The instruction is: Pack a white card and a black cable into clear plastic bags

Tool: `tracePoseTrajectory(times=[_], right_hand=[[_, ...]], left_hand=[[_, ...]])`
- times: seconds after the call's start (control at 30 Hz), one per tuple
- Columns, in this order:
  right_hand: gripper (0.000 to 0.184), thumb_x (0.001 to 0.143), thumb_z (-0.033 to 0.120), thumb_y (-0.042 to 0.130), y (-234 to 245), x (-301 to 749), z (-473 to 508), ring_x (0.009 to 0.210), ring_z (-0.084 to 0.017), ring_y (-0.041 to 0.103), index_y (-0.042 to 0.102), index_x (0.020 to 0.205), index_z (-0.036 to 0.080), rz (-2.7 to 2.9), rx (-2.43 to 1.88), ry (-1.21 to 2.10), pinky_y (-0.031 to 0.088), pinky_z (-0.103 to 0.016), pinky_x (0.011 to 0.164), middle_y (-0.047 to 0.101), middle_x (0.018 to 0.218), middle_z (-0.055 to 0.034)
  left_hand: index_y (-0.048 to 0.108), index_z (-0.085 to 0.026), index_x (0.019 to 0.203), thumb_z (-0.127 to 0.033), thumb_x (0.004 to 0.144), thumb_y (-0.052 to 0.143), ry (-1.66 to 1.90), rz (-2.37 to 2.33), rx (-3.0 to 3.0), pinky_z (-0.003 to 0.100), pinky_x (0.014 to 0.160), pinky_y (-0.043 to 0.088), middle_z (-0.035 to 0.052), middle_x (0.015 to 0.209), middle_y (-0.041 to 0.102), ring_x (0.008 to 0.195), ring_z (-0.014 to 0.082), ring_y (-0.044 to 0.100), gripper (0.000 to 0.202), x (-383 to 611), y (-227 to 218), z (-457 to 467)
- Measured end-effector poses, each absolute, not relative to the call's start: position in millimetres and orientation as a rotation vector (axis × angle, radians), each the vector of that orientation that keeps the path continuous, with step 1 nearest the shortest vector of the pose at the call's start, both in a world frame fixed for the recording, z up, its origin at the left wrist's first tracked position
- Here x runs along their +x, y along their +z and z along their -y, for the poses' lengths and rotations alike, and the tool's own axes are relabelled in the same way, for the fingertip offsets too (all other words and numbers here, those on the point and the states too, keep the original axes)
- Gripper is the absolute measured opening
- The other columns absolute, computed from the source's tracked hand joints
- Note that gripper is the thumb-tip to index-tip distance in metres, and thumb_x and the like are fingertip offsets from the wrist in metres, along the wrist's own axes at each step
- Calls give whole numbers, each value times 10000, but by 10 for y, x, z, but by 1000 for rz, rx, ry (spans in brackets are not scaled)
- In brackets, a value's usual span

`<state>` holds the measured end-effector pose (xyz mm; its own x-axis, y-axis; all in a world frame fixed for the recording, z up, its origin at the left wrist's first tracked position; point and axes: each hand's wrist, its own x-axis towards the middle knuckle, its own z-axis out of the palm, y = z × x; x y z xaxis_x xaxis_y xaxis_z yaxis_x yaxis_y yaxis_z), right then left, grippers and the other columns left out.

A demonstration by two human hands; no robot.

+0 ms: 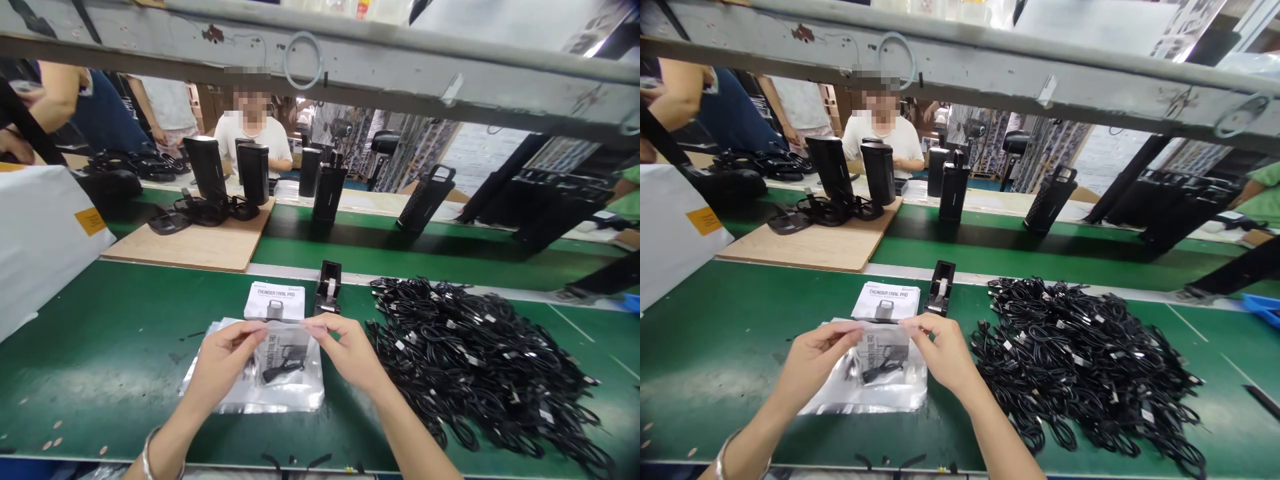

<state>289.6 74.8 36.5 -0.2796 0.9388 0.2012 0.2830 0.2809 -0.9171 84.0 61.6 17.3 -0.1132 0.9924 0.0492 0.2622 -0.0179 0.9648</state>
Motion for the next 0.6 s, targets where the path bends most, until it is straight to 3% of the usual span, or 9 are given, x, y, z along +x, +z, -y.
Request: tracePoseTrajectory(times=[0.13,0.3,0.37,0.43,0.53,0.6], right_hand=[[291,803,116,461,296,2927,-786,883,-155,627,686,946,234,1774,-1025,952,468,-287,813,696,946,-18],[392,745,11,428,210,2938,-821,845,-138,626,705,881,252,1870,-917,854,483,-261,774,696,886,-4],[401,744,5,423,213,2941,-814,863,-135,615,704,869,263,1928,-900,812,471,-256,783,688,894,1],[363,774,53,429,232,2958,-817,887,-144,601,677,939,260,1917,-962,754,465,-262,769,666,965,-13],[263,823,254,456,244,3024,-890,741,-156,606,607,1035,212,1611,-1364,648,464,-284,668,607,1048,-72],[282,793,391,494,220,3072,-987,571,-138,580,633,910,176,1391,-1603,659,448,-287,594,615,951,-81]], left_hand=[[682,-183,819,-450,679,634,1185,-1422,1273,285,715,495,50,830,707,795,212,630,305,767,169,-635],[543,-165,1095,-719,665,420,1225,-1197,1113,341,765,480,120,1000,664,924,254,607,712,798,242,-678],[553,-177,1068,-648,608,577,1153,-1259,1194,319,737,482,92,946,673,883,244,617,659,847,266,-692],[608,-181,953,-494,598,687,1028,-1354,1250,300,696,486,53,844,686,792,224,632,480,897,263,-702],[651,-178,831,-418,666,656,991,-1388,1201,288,703,485,29,788,692,776,214,633,291,941,190,-700],[647,-181,868,-401,695,637,1057,-1363,1122,279,746,477,26,823,695,833,208,626,280,951,111,-687]])
